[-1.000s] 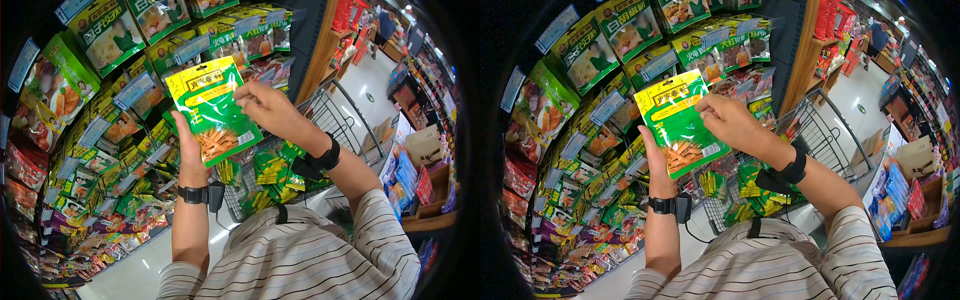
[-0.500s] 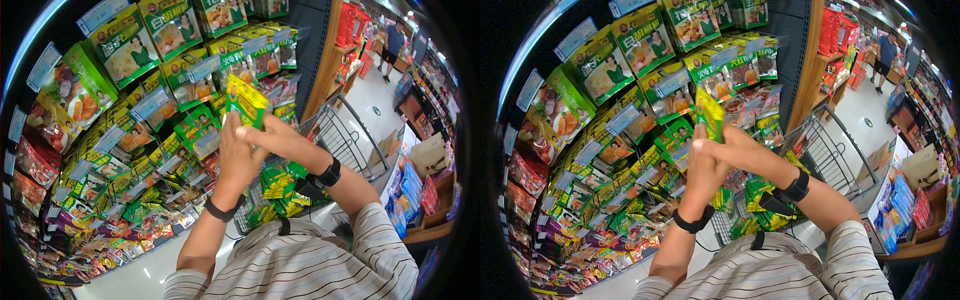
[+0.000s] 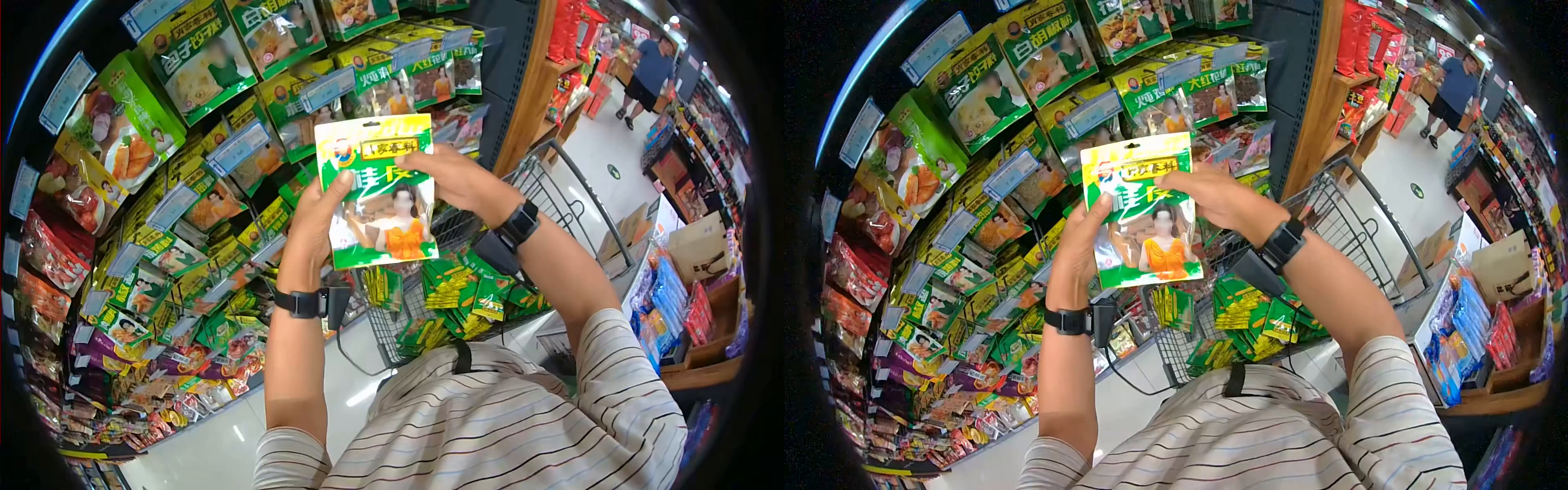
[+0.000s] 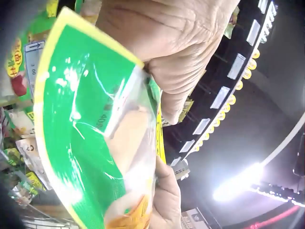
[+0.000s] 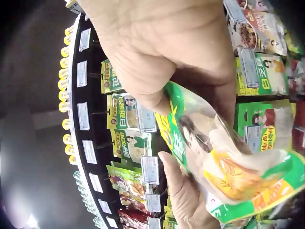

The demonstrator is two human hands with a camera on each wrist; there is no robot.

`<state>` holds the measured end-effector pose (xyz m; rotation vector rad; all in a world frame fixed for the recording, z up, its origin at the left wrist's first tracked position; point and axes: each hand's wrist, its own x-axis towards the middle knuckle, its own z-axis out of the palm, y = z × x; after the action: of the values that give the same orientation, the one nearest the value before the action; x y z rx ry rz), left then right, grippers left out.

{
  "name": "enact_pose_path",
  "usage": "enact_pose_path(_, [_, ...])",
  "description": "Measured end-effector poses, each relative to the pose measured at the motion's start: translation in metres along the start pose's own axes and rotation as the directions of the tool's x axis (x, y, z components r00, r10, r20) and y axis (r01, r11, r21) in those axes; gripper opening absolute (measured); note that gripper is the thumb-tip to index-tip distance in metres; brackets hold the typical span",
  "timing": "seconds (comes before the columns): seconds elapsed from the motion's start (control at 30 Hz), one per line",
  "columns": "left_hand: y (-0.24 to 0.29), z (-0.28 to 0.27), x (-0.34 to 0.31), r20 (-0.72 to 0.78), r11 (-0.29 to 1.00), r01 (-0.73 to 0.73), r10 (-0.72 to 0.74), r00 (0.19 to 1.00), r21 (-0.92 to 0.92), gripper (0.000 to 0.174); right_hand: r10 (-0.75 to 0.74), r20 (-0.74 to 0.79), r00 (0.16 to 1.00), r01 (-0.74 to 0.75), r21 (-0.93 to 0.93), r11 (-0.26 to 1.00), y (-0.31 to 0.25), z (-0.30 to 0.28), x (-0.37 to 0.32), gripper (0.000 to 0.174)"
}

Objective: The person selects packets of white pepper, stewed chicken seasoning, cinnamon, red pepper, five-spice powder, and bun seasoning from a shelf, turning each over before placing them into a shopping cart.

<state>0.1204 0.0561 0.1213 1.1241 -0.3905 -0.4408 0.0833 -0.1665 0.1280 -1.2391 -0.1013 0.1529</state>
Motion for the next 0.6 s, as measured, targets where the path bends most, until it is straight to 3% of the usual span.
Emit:
enact_pose_path(0.03, [-0.011, -0.015, 0.007, -0.098, 0.994, 0.036, -0.026, 0.995, 0.106, 0.047, 0.008, 0.007, 1.0, -0.008, 0.006, 1.0, 0.003, 0.0, 0.007, 0.04])
enact_pose_path(0.07, [-0.01, -0.016, 0.007, -0.114, 0.999, 0.024, -0.019, 0.993, 0.034, 0.042, 0.021, 0.058, 0.998, -0.023, 0.039, 0.999, 0.009, -0.006, 0.017, 0.039])
enact_pose_path(0.23, [0.012, -0.041, 0.016, -0.238, 0.966, -0.117, 0.172, 0.956, 0.23, 0.031, -0.038, -0.043, 0.998, 0.026, -0.241, 0.97, -0.02, -0.014, 0.041, 0.044])
enact_pose_path(0.37, [0.017, -0.057, 0.03, -0.228, 0.929, -0.196, 0.274, 0.934, 0.315, 0.03, -0.15, -0.078, 0.986, 0.129, -0.226, 0.965, -0.042, -0.007, 0.064, 0.045])
enact_pose_path(0.5, [0.008, -0.072, 0.058, -0.205, 0.928, -0.203, 0.275, 0.939, 0.313, 0.034, -0.137, -0.073, 0.988, 0.13, -0.099, 0.987, -0.053, 0.002, 0.085, 0.045])
enact_pose_path(0.6, [0.012, -0.062, 0.063, -0.274, 0.919, -0.205, 0.304, 0.913, 0.336, 0.037, -0.157, -0.105, 0.982, 0.151, -0.056, 0.987, -0.051, 0.004, 0.099, 0.046])
